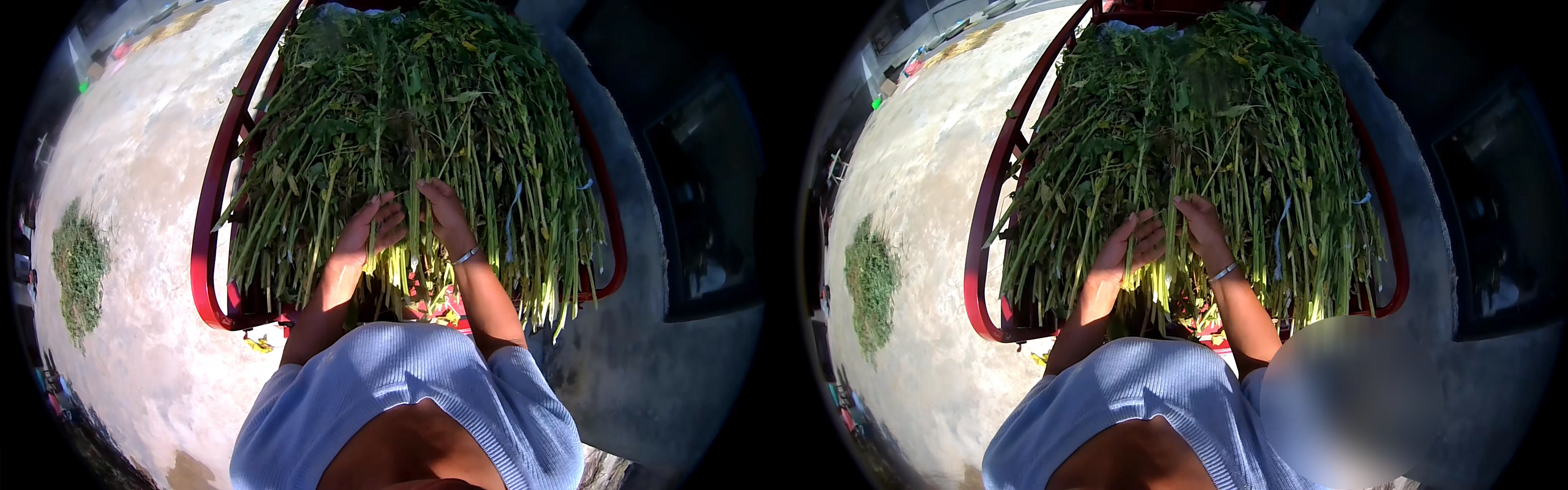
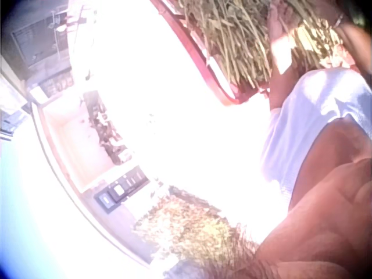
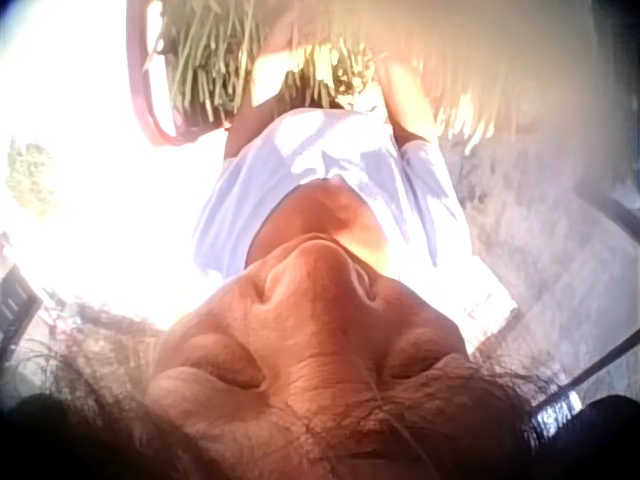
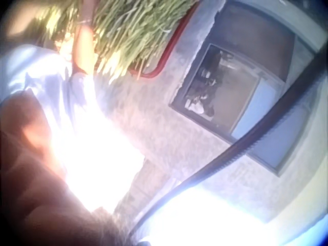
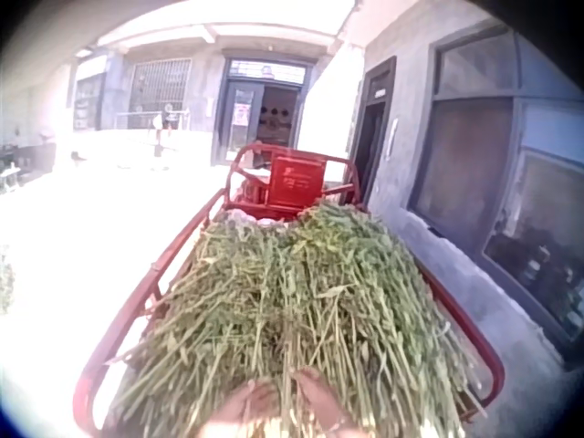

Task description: The person loads bundles of green leafy plants onto a red three-wheeled vehicle. They then retrieve a white plastic tie, tie a knot, and use it to secure the large pile of plants on the vehicle bed. Finally, they adjust the plants to ensure they are neatly arranged.

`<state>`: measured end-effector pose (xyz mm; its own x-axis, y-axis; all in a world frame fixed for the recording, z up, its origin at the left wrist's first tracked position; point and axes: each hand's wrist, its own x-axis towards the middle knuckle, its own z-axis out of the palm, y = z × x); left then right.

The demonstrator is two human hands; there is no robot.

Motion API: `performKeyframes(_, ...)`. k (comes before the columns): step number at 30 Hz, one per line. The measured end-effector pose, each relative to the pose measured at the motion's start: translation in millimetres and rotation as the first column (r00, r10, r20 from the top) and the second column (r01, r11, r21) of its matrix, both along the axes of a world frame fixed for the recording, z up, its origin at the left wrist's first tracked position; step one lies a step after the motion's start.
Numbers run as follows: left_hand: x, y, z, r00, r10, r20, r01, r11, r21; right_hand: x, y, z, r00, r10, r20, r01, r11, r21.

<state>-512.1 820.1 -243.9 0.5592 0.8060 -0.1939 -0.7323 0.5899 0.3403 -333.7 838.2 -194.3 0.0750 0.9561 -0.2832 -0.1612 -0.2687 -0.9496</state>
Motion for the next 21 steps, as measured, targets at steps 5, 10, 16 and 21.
performKeyframes(5,18.3,-5.8,-9.7,0.977,-0.138,0.162,0.139,0.99,0.001,4.8,13.8,-11.8,0.414,-0.242,0.877,-0.106,0.945,0.311)
performKeyframes(10,27.2,-7.9,-14.7,0.974,-0.137,0.18,0.143,0.989,-0.022,-5.4,50.0,26.8,0.133,-0.216,0.967,-0.213,0.947,0.24)
performKeyframes(16,30.7,-13.6,-21.2,0.983,-0.088,0.159,0.078,0.995,0.068,-15.4,84.8,13.9,0.089,-0.046,0.995,-0.197,0.978,0.063)
performKeyframes(21,35.7,-16.3,-31.0,0.997,-0.048,-0.064,0.051,0.998,0.04,-6.9,74.9,47.8,-0.001,-0.121,0.993,-0.209,0.971,0.118)
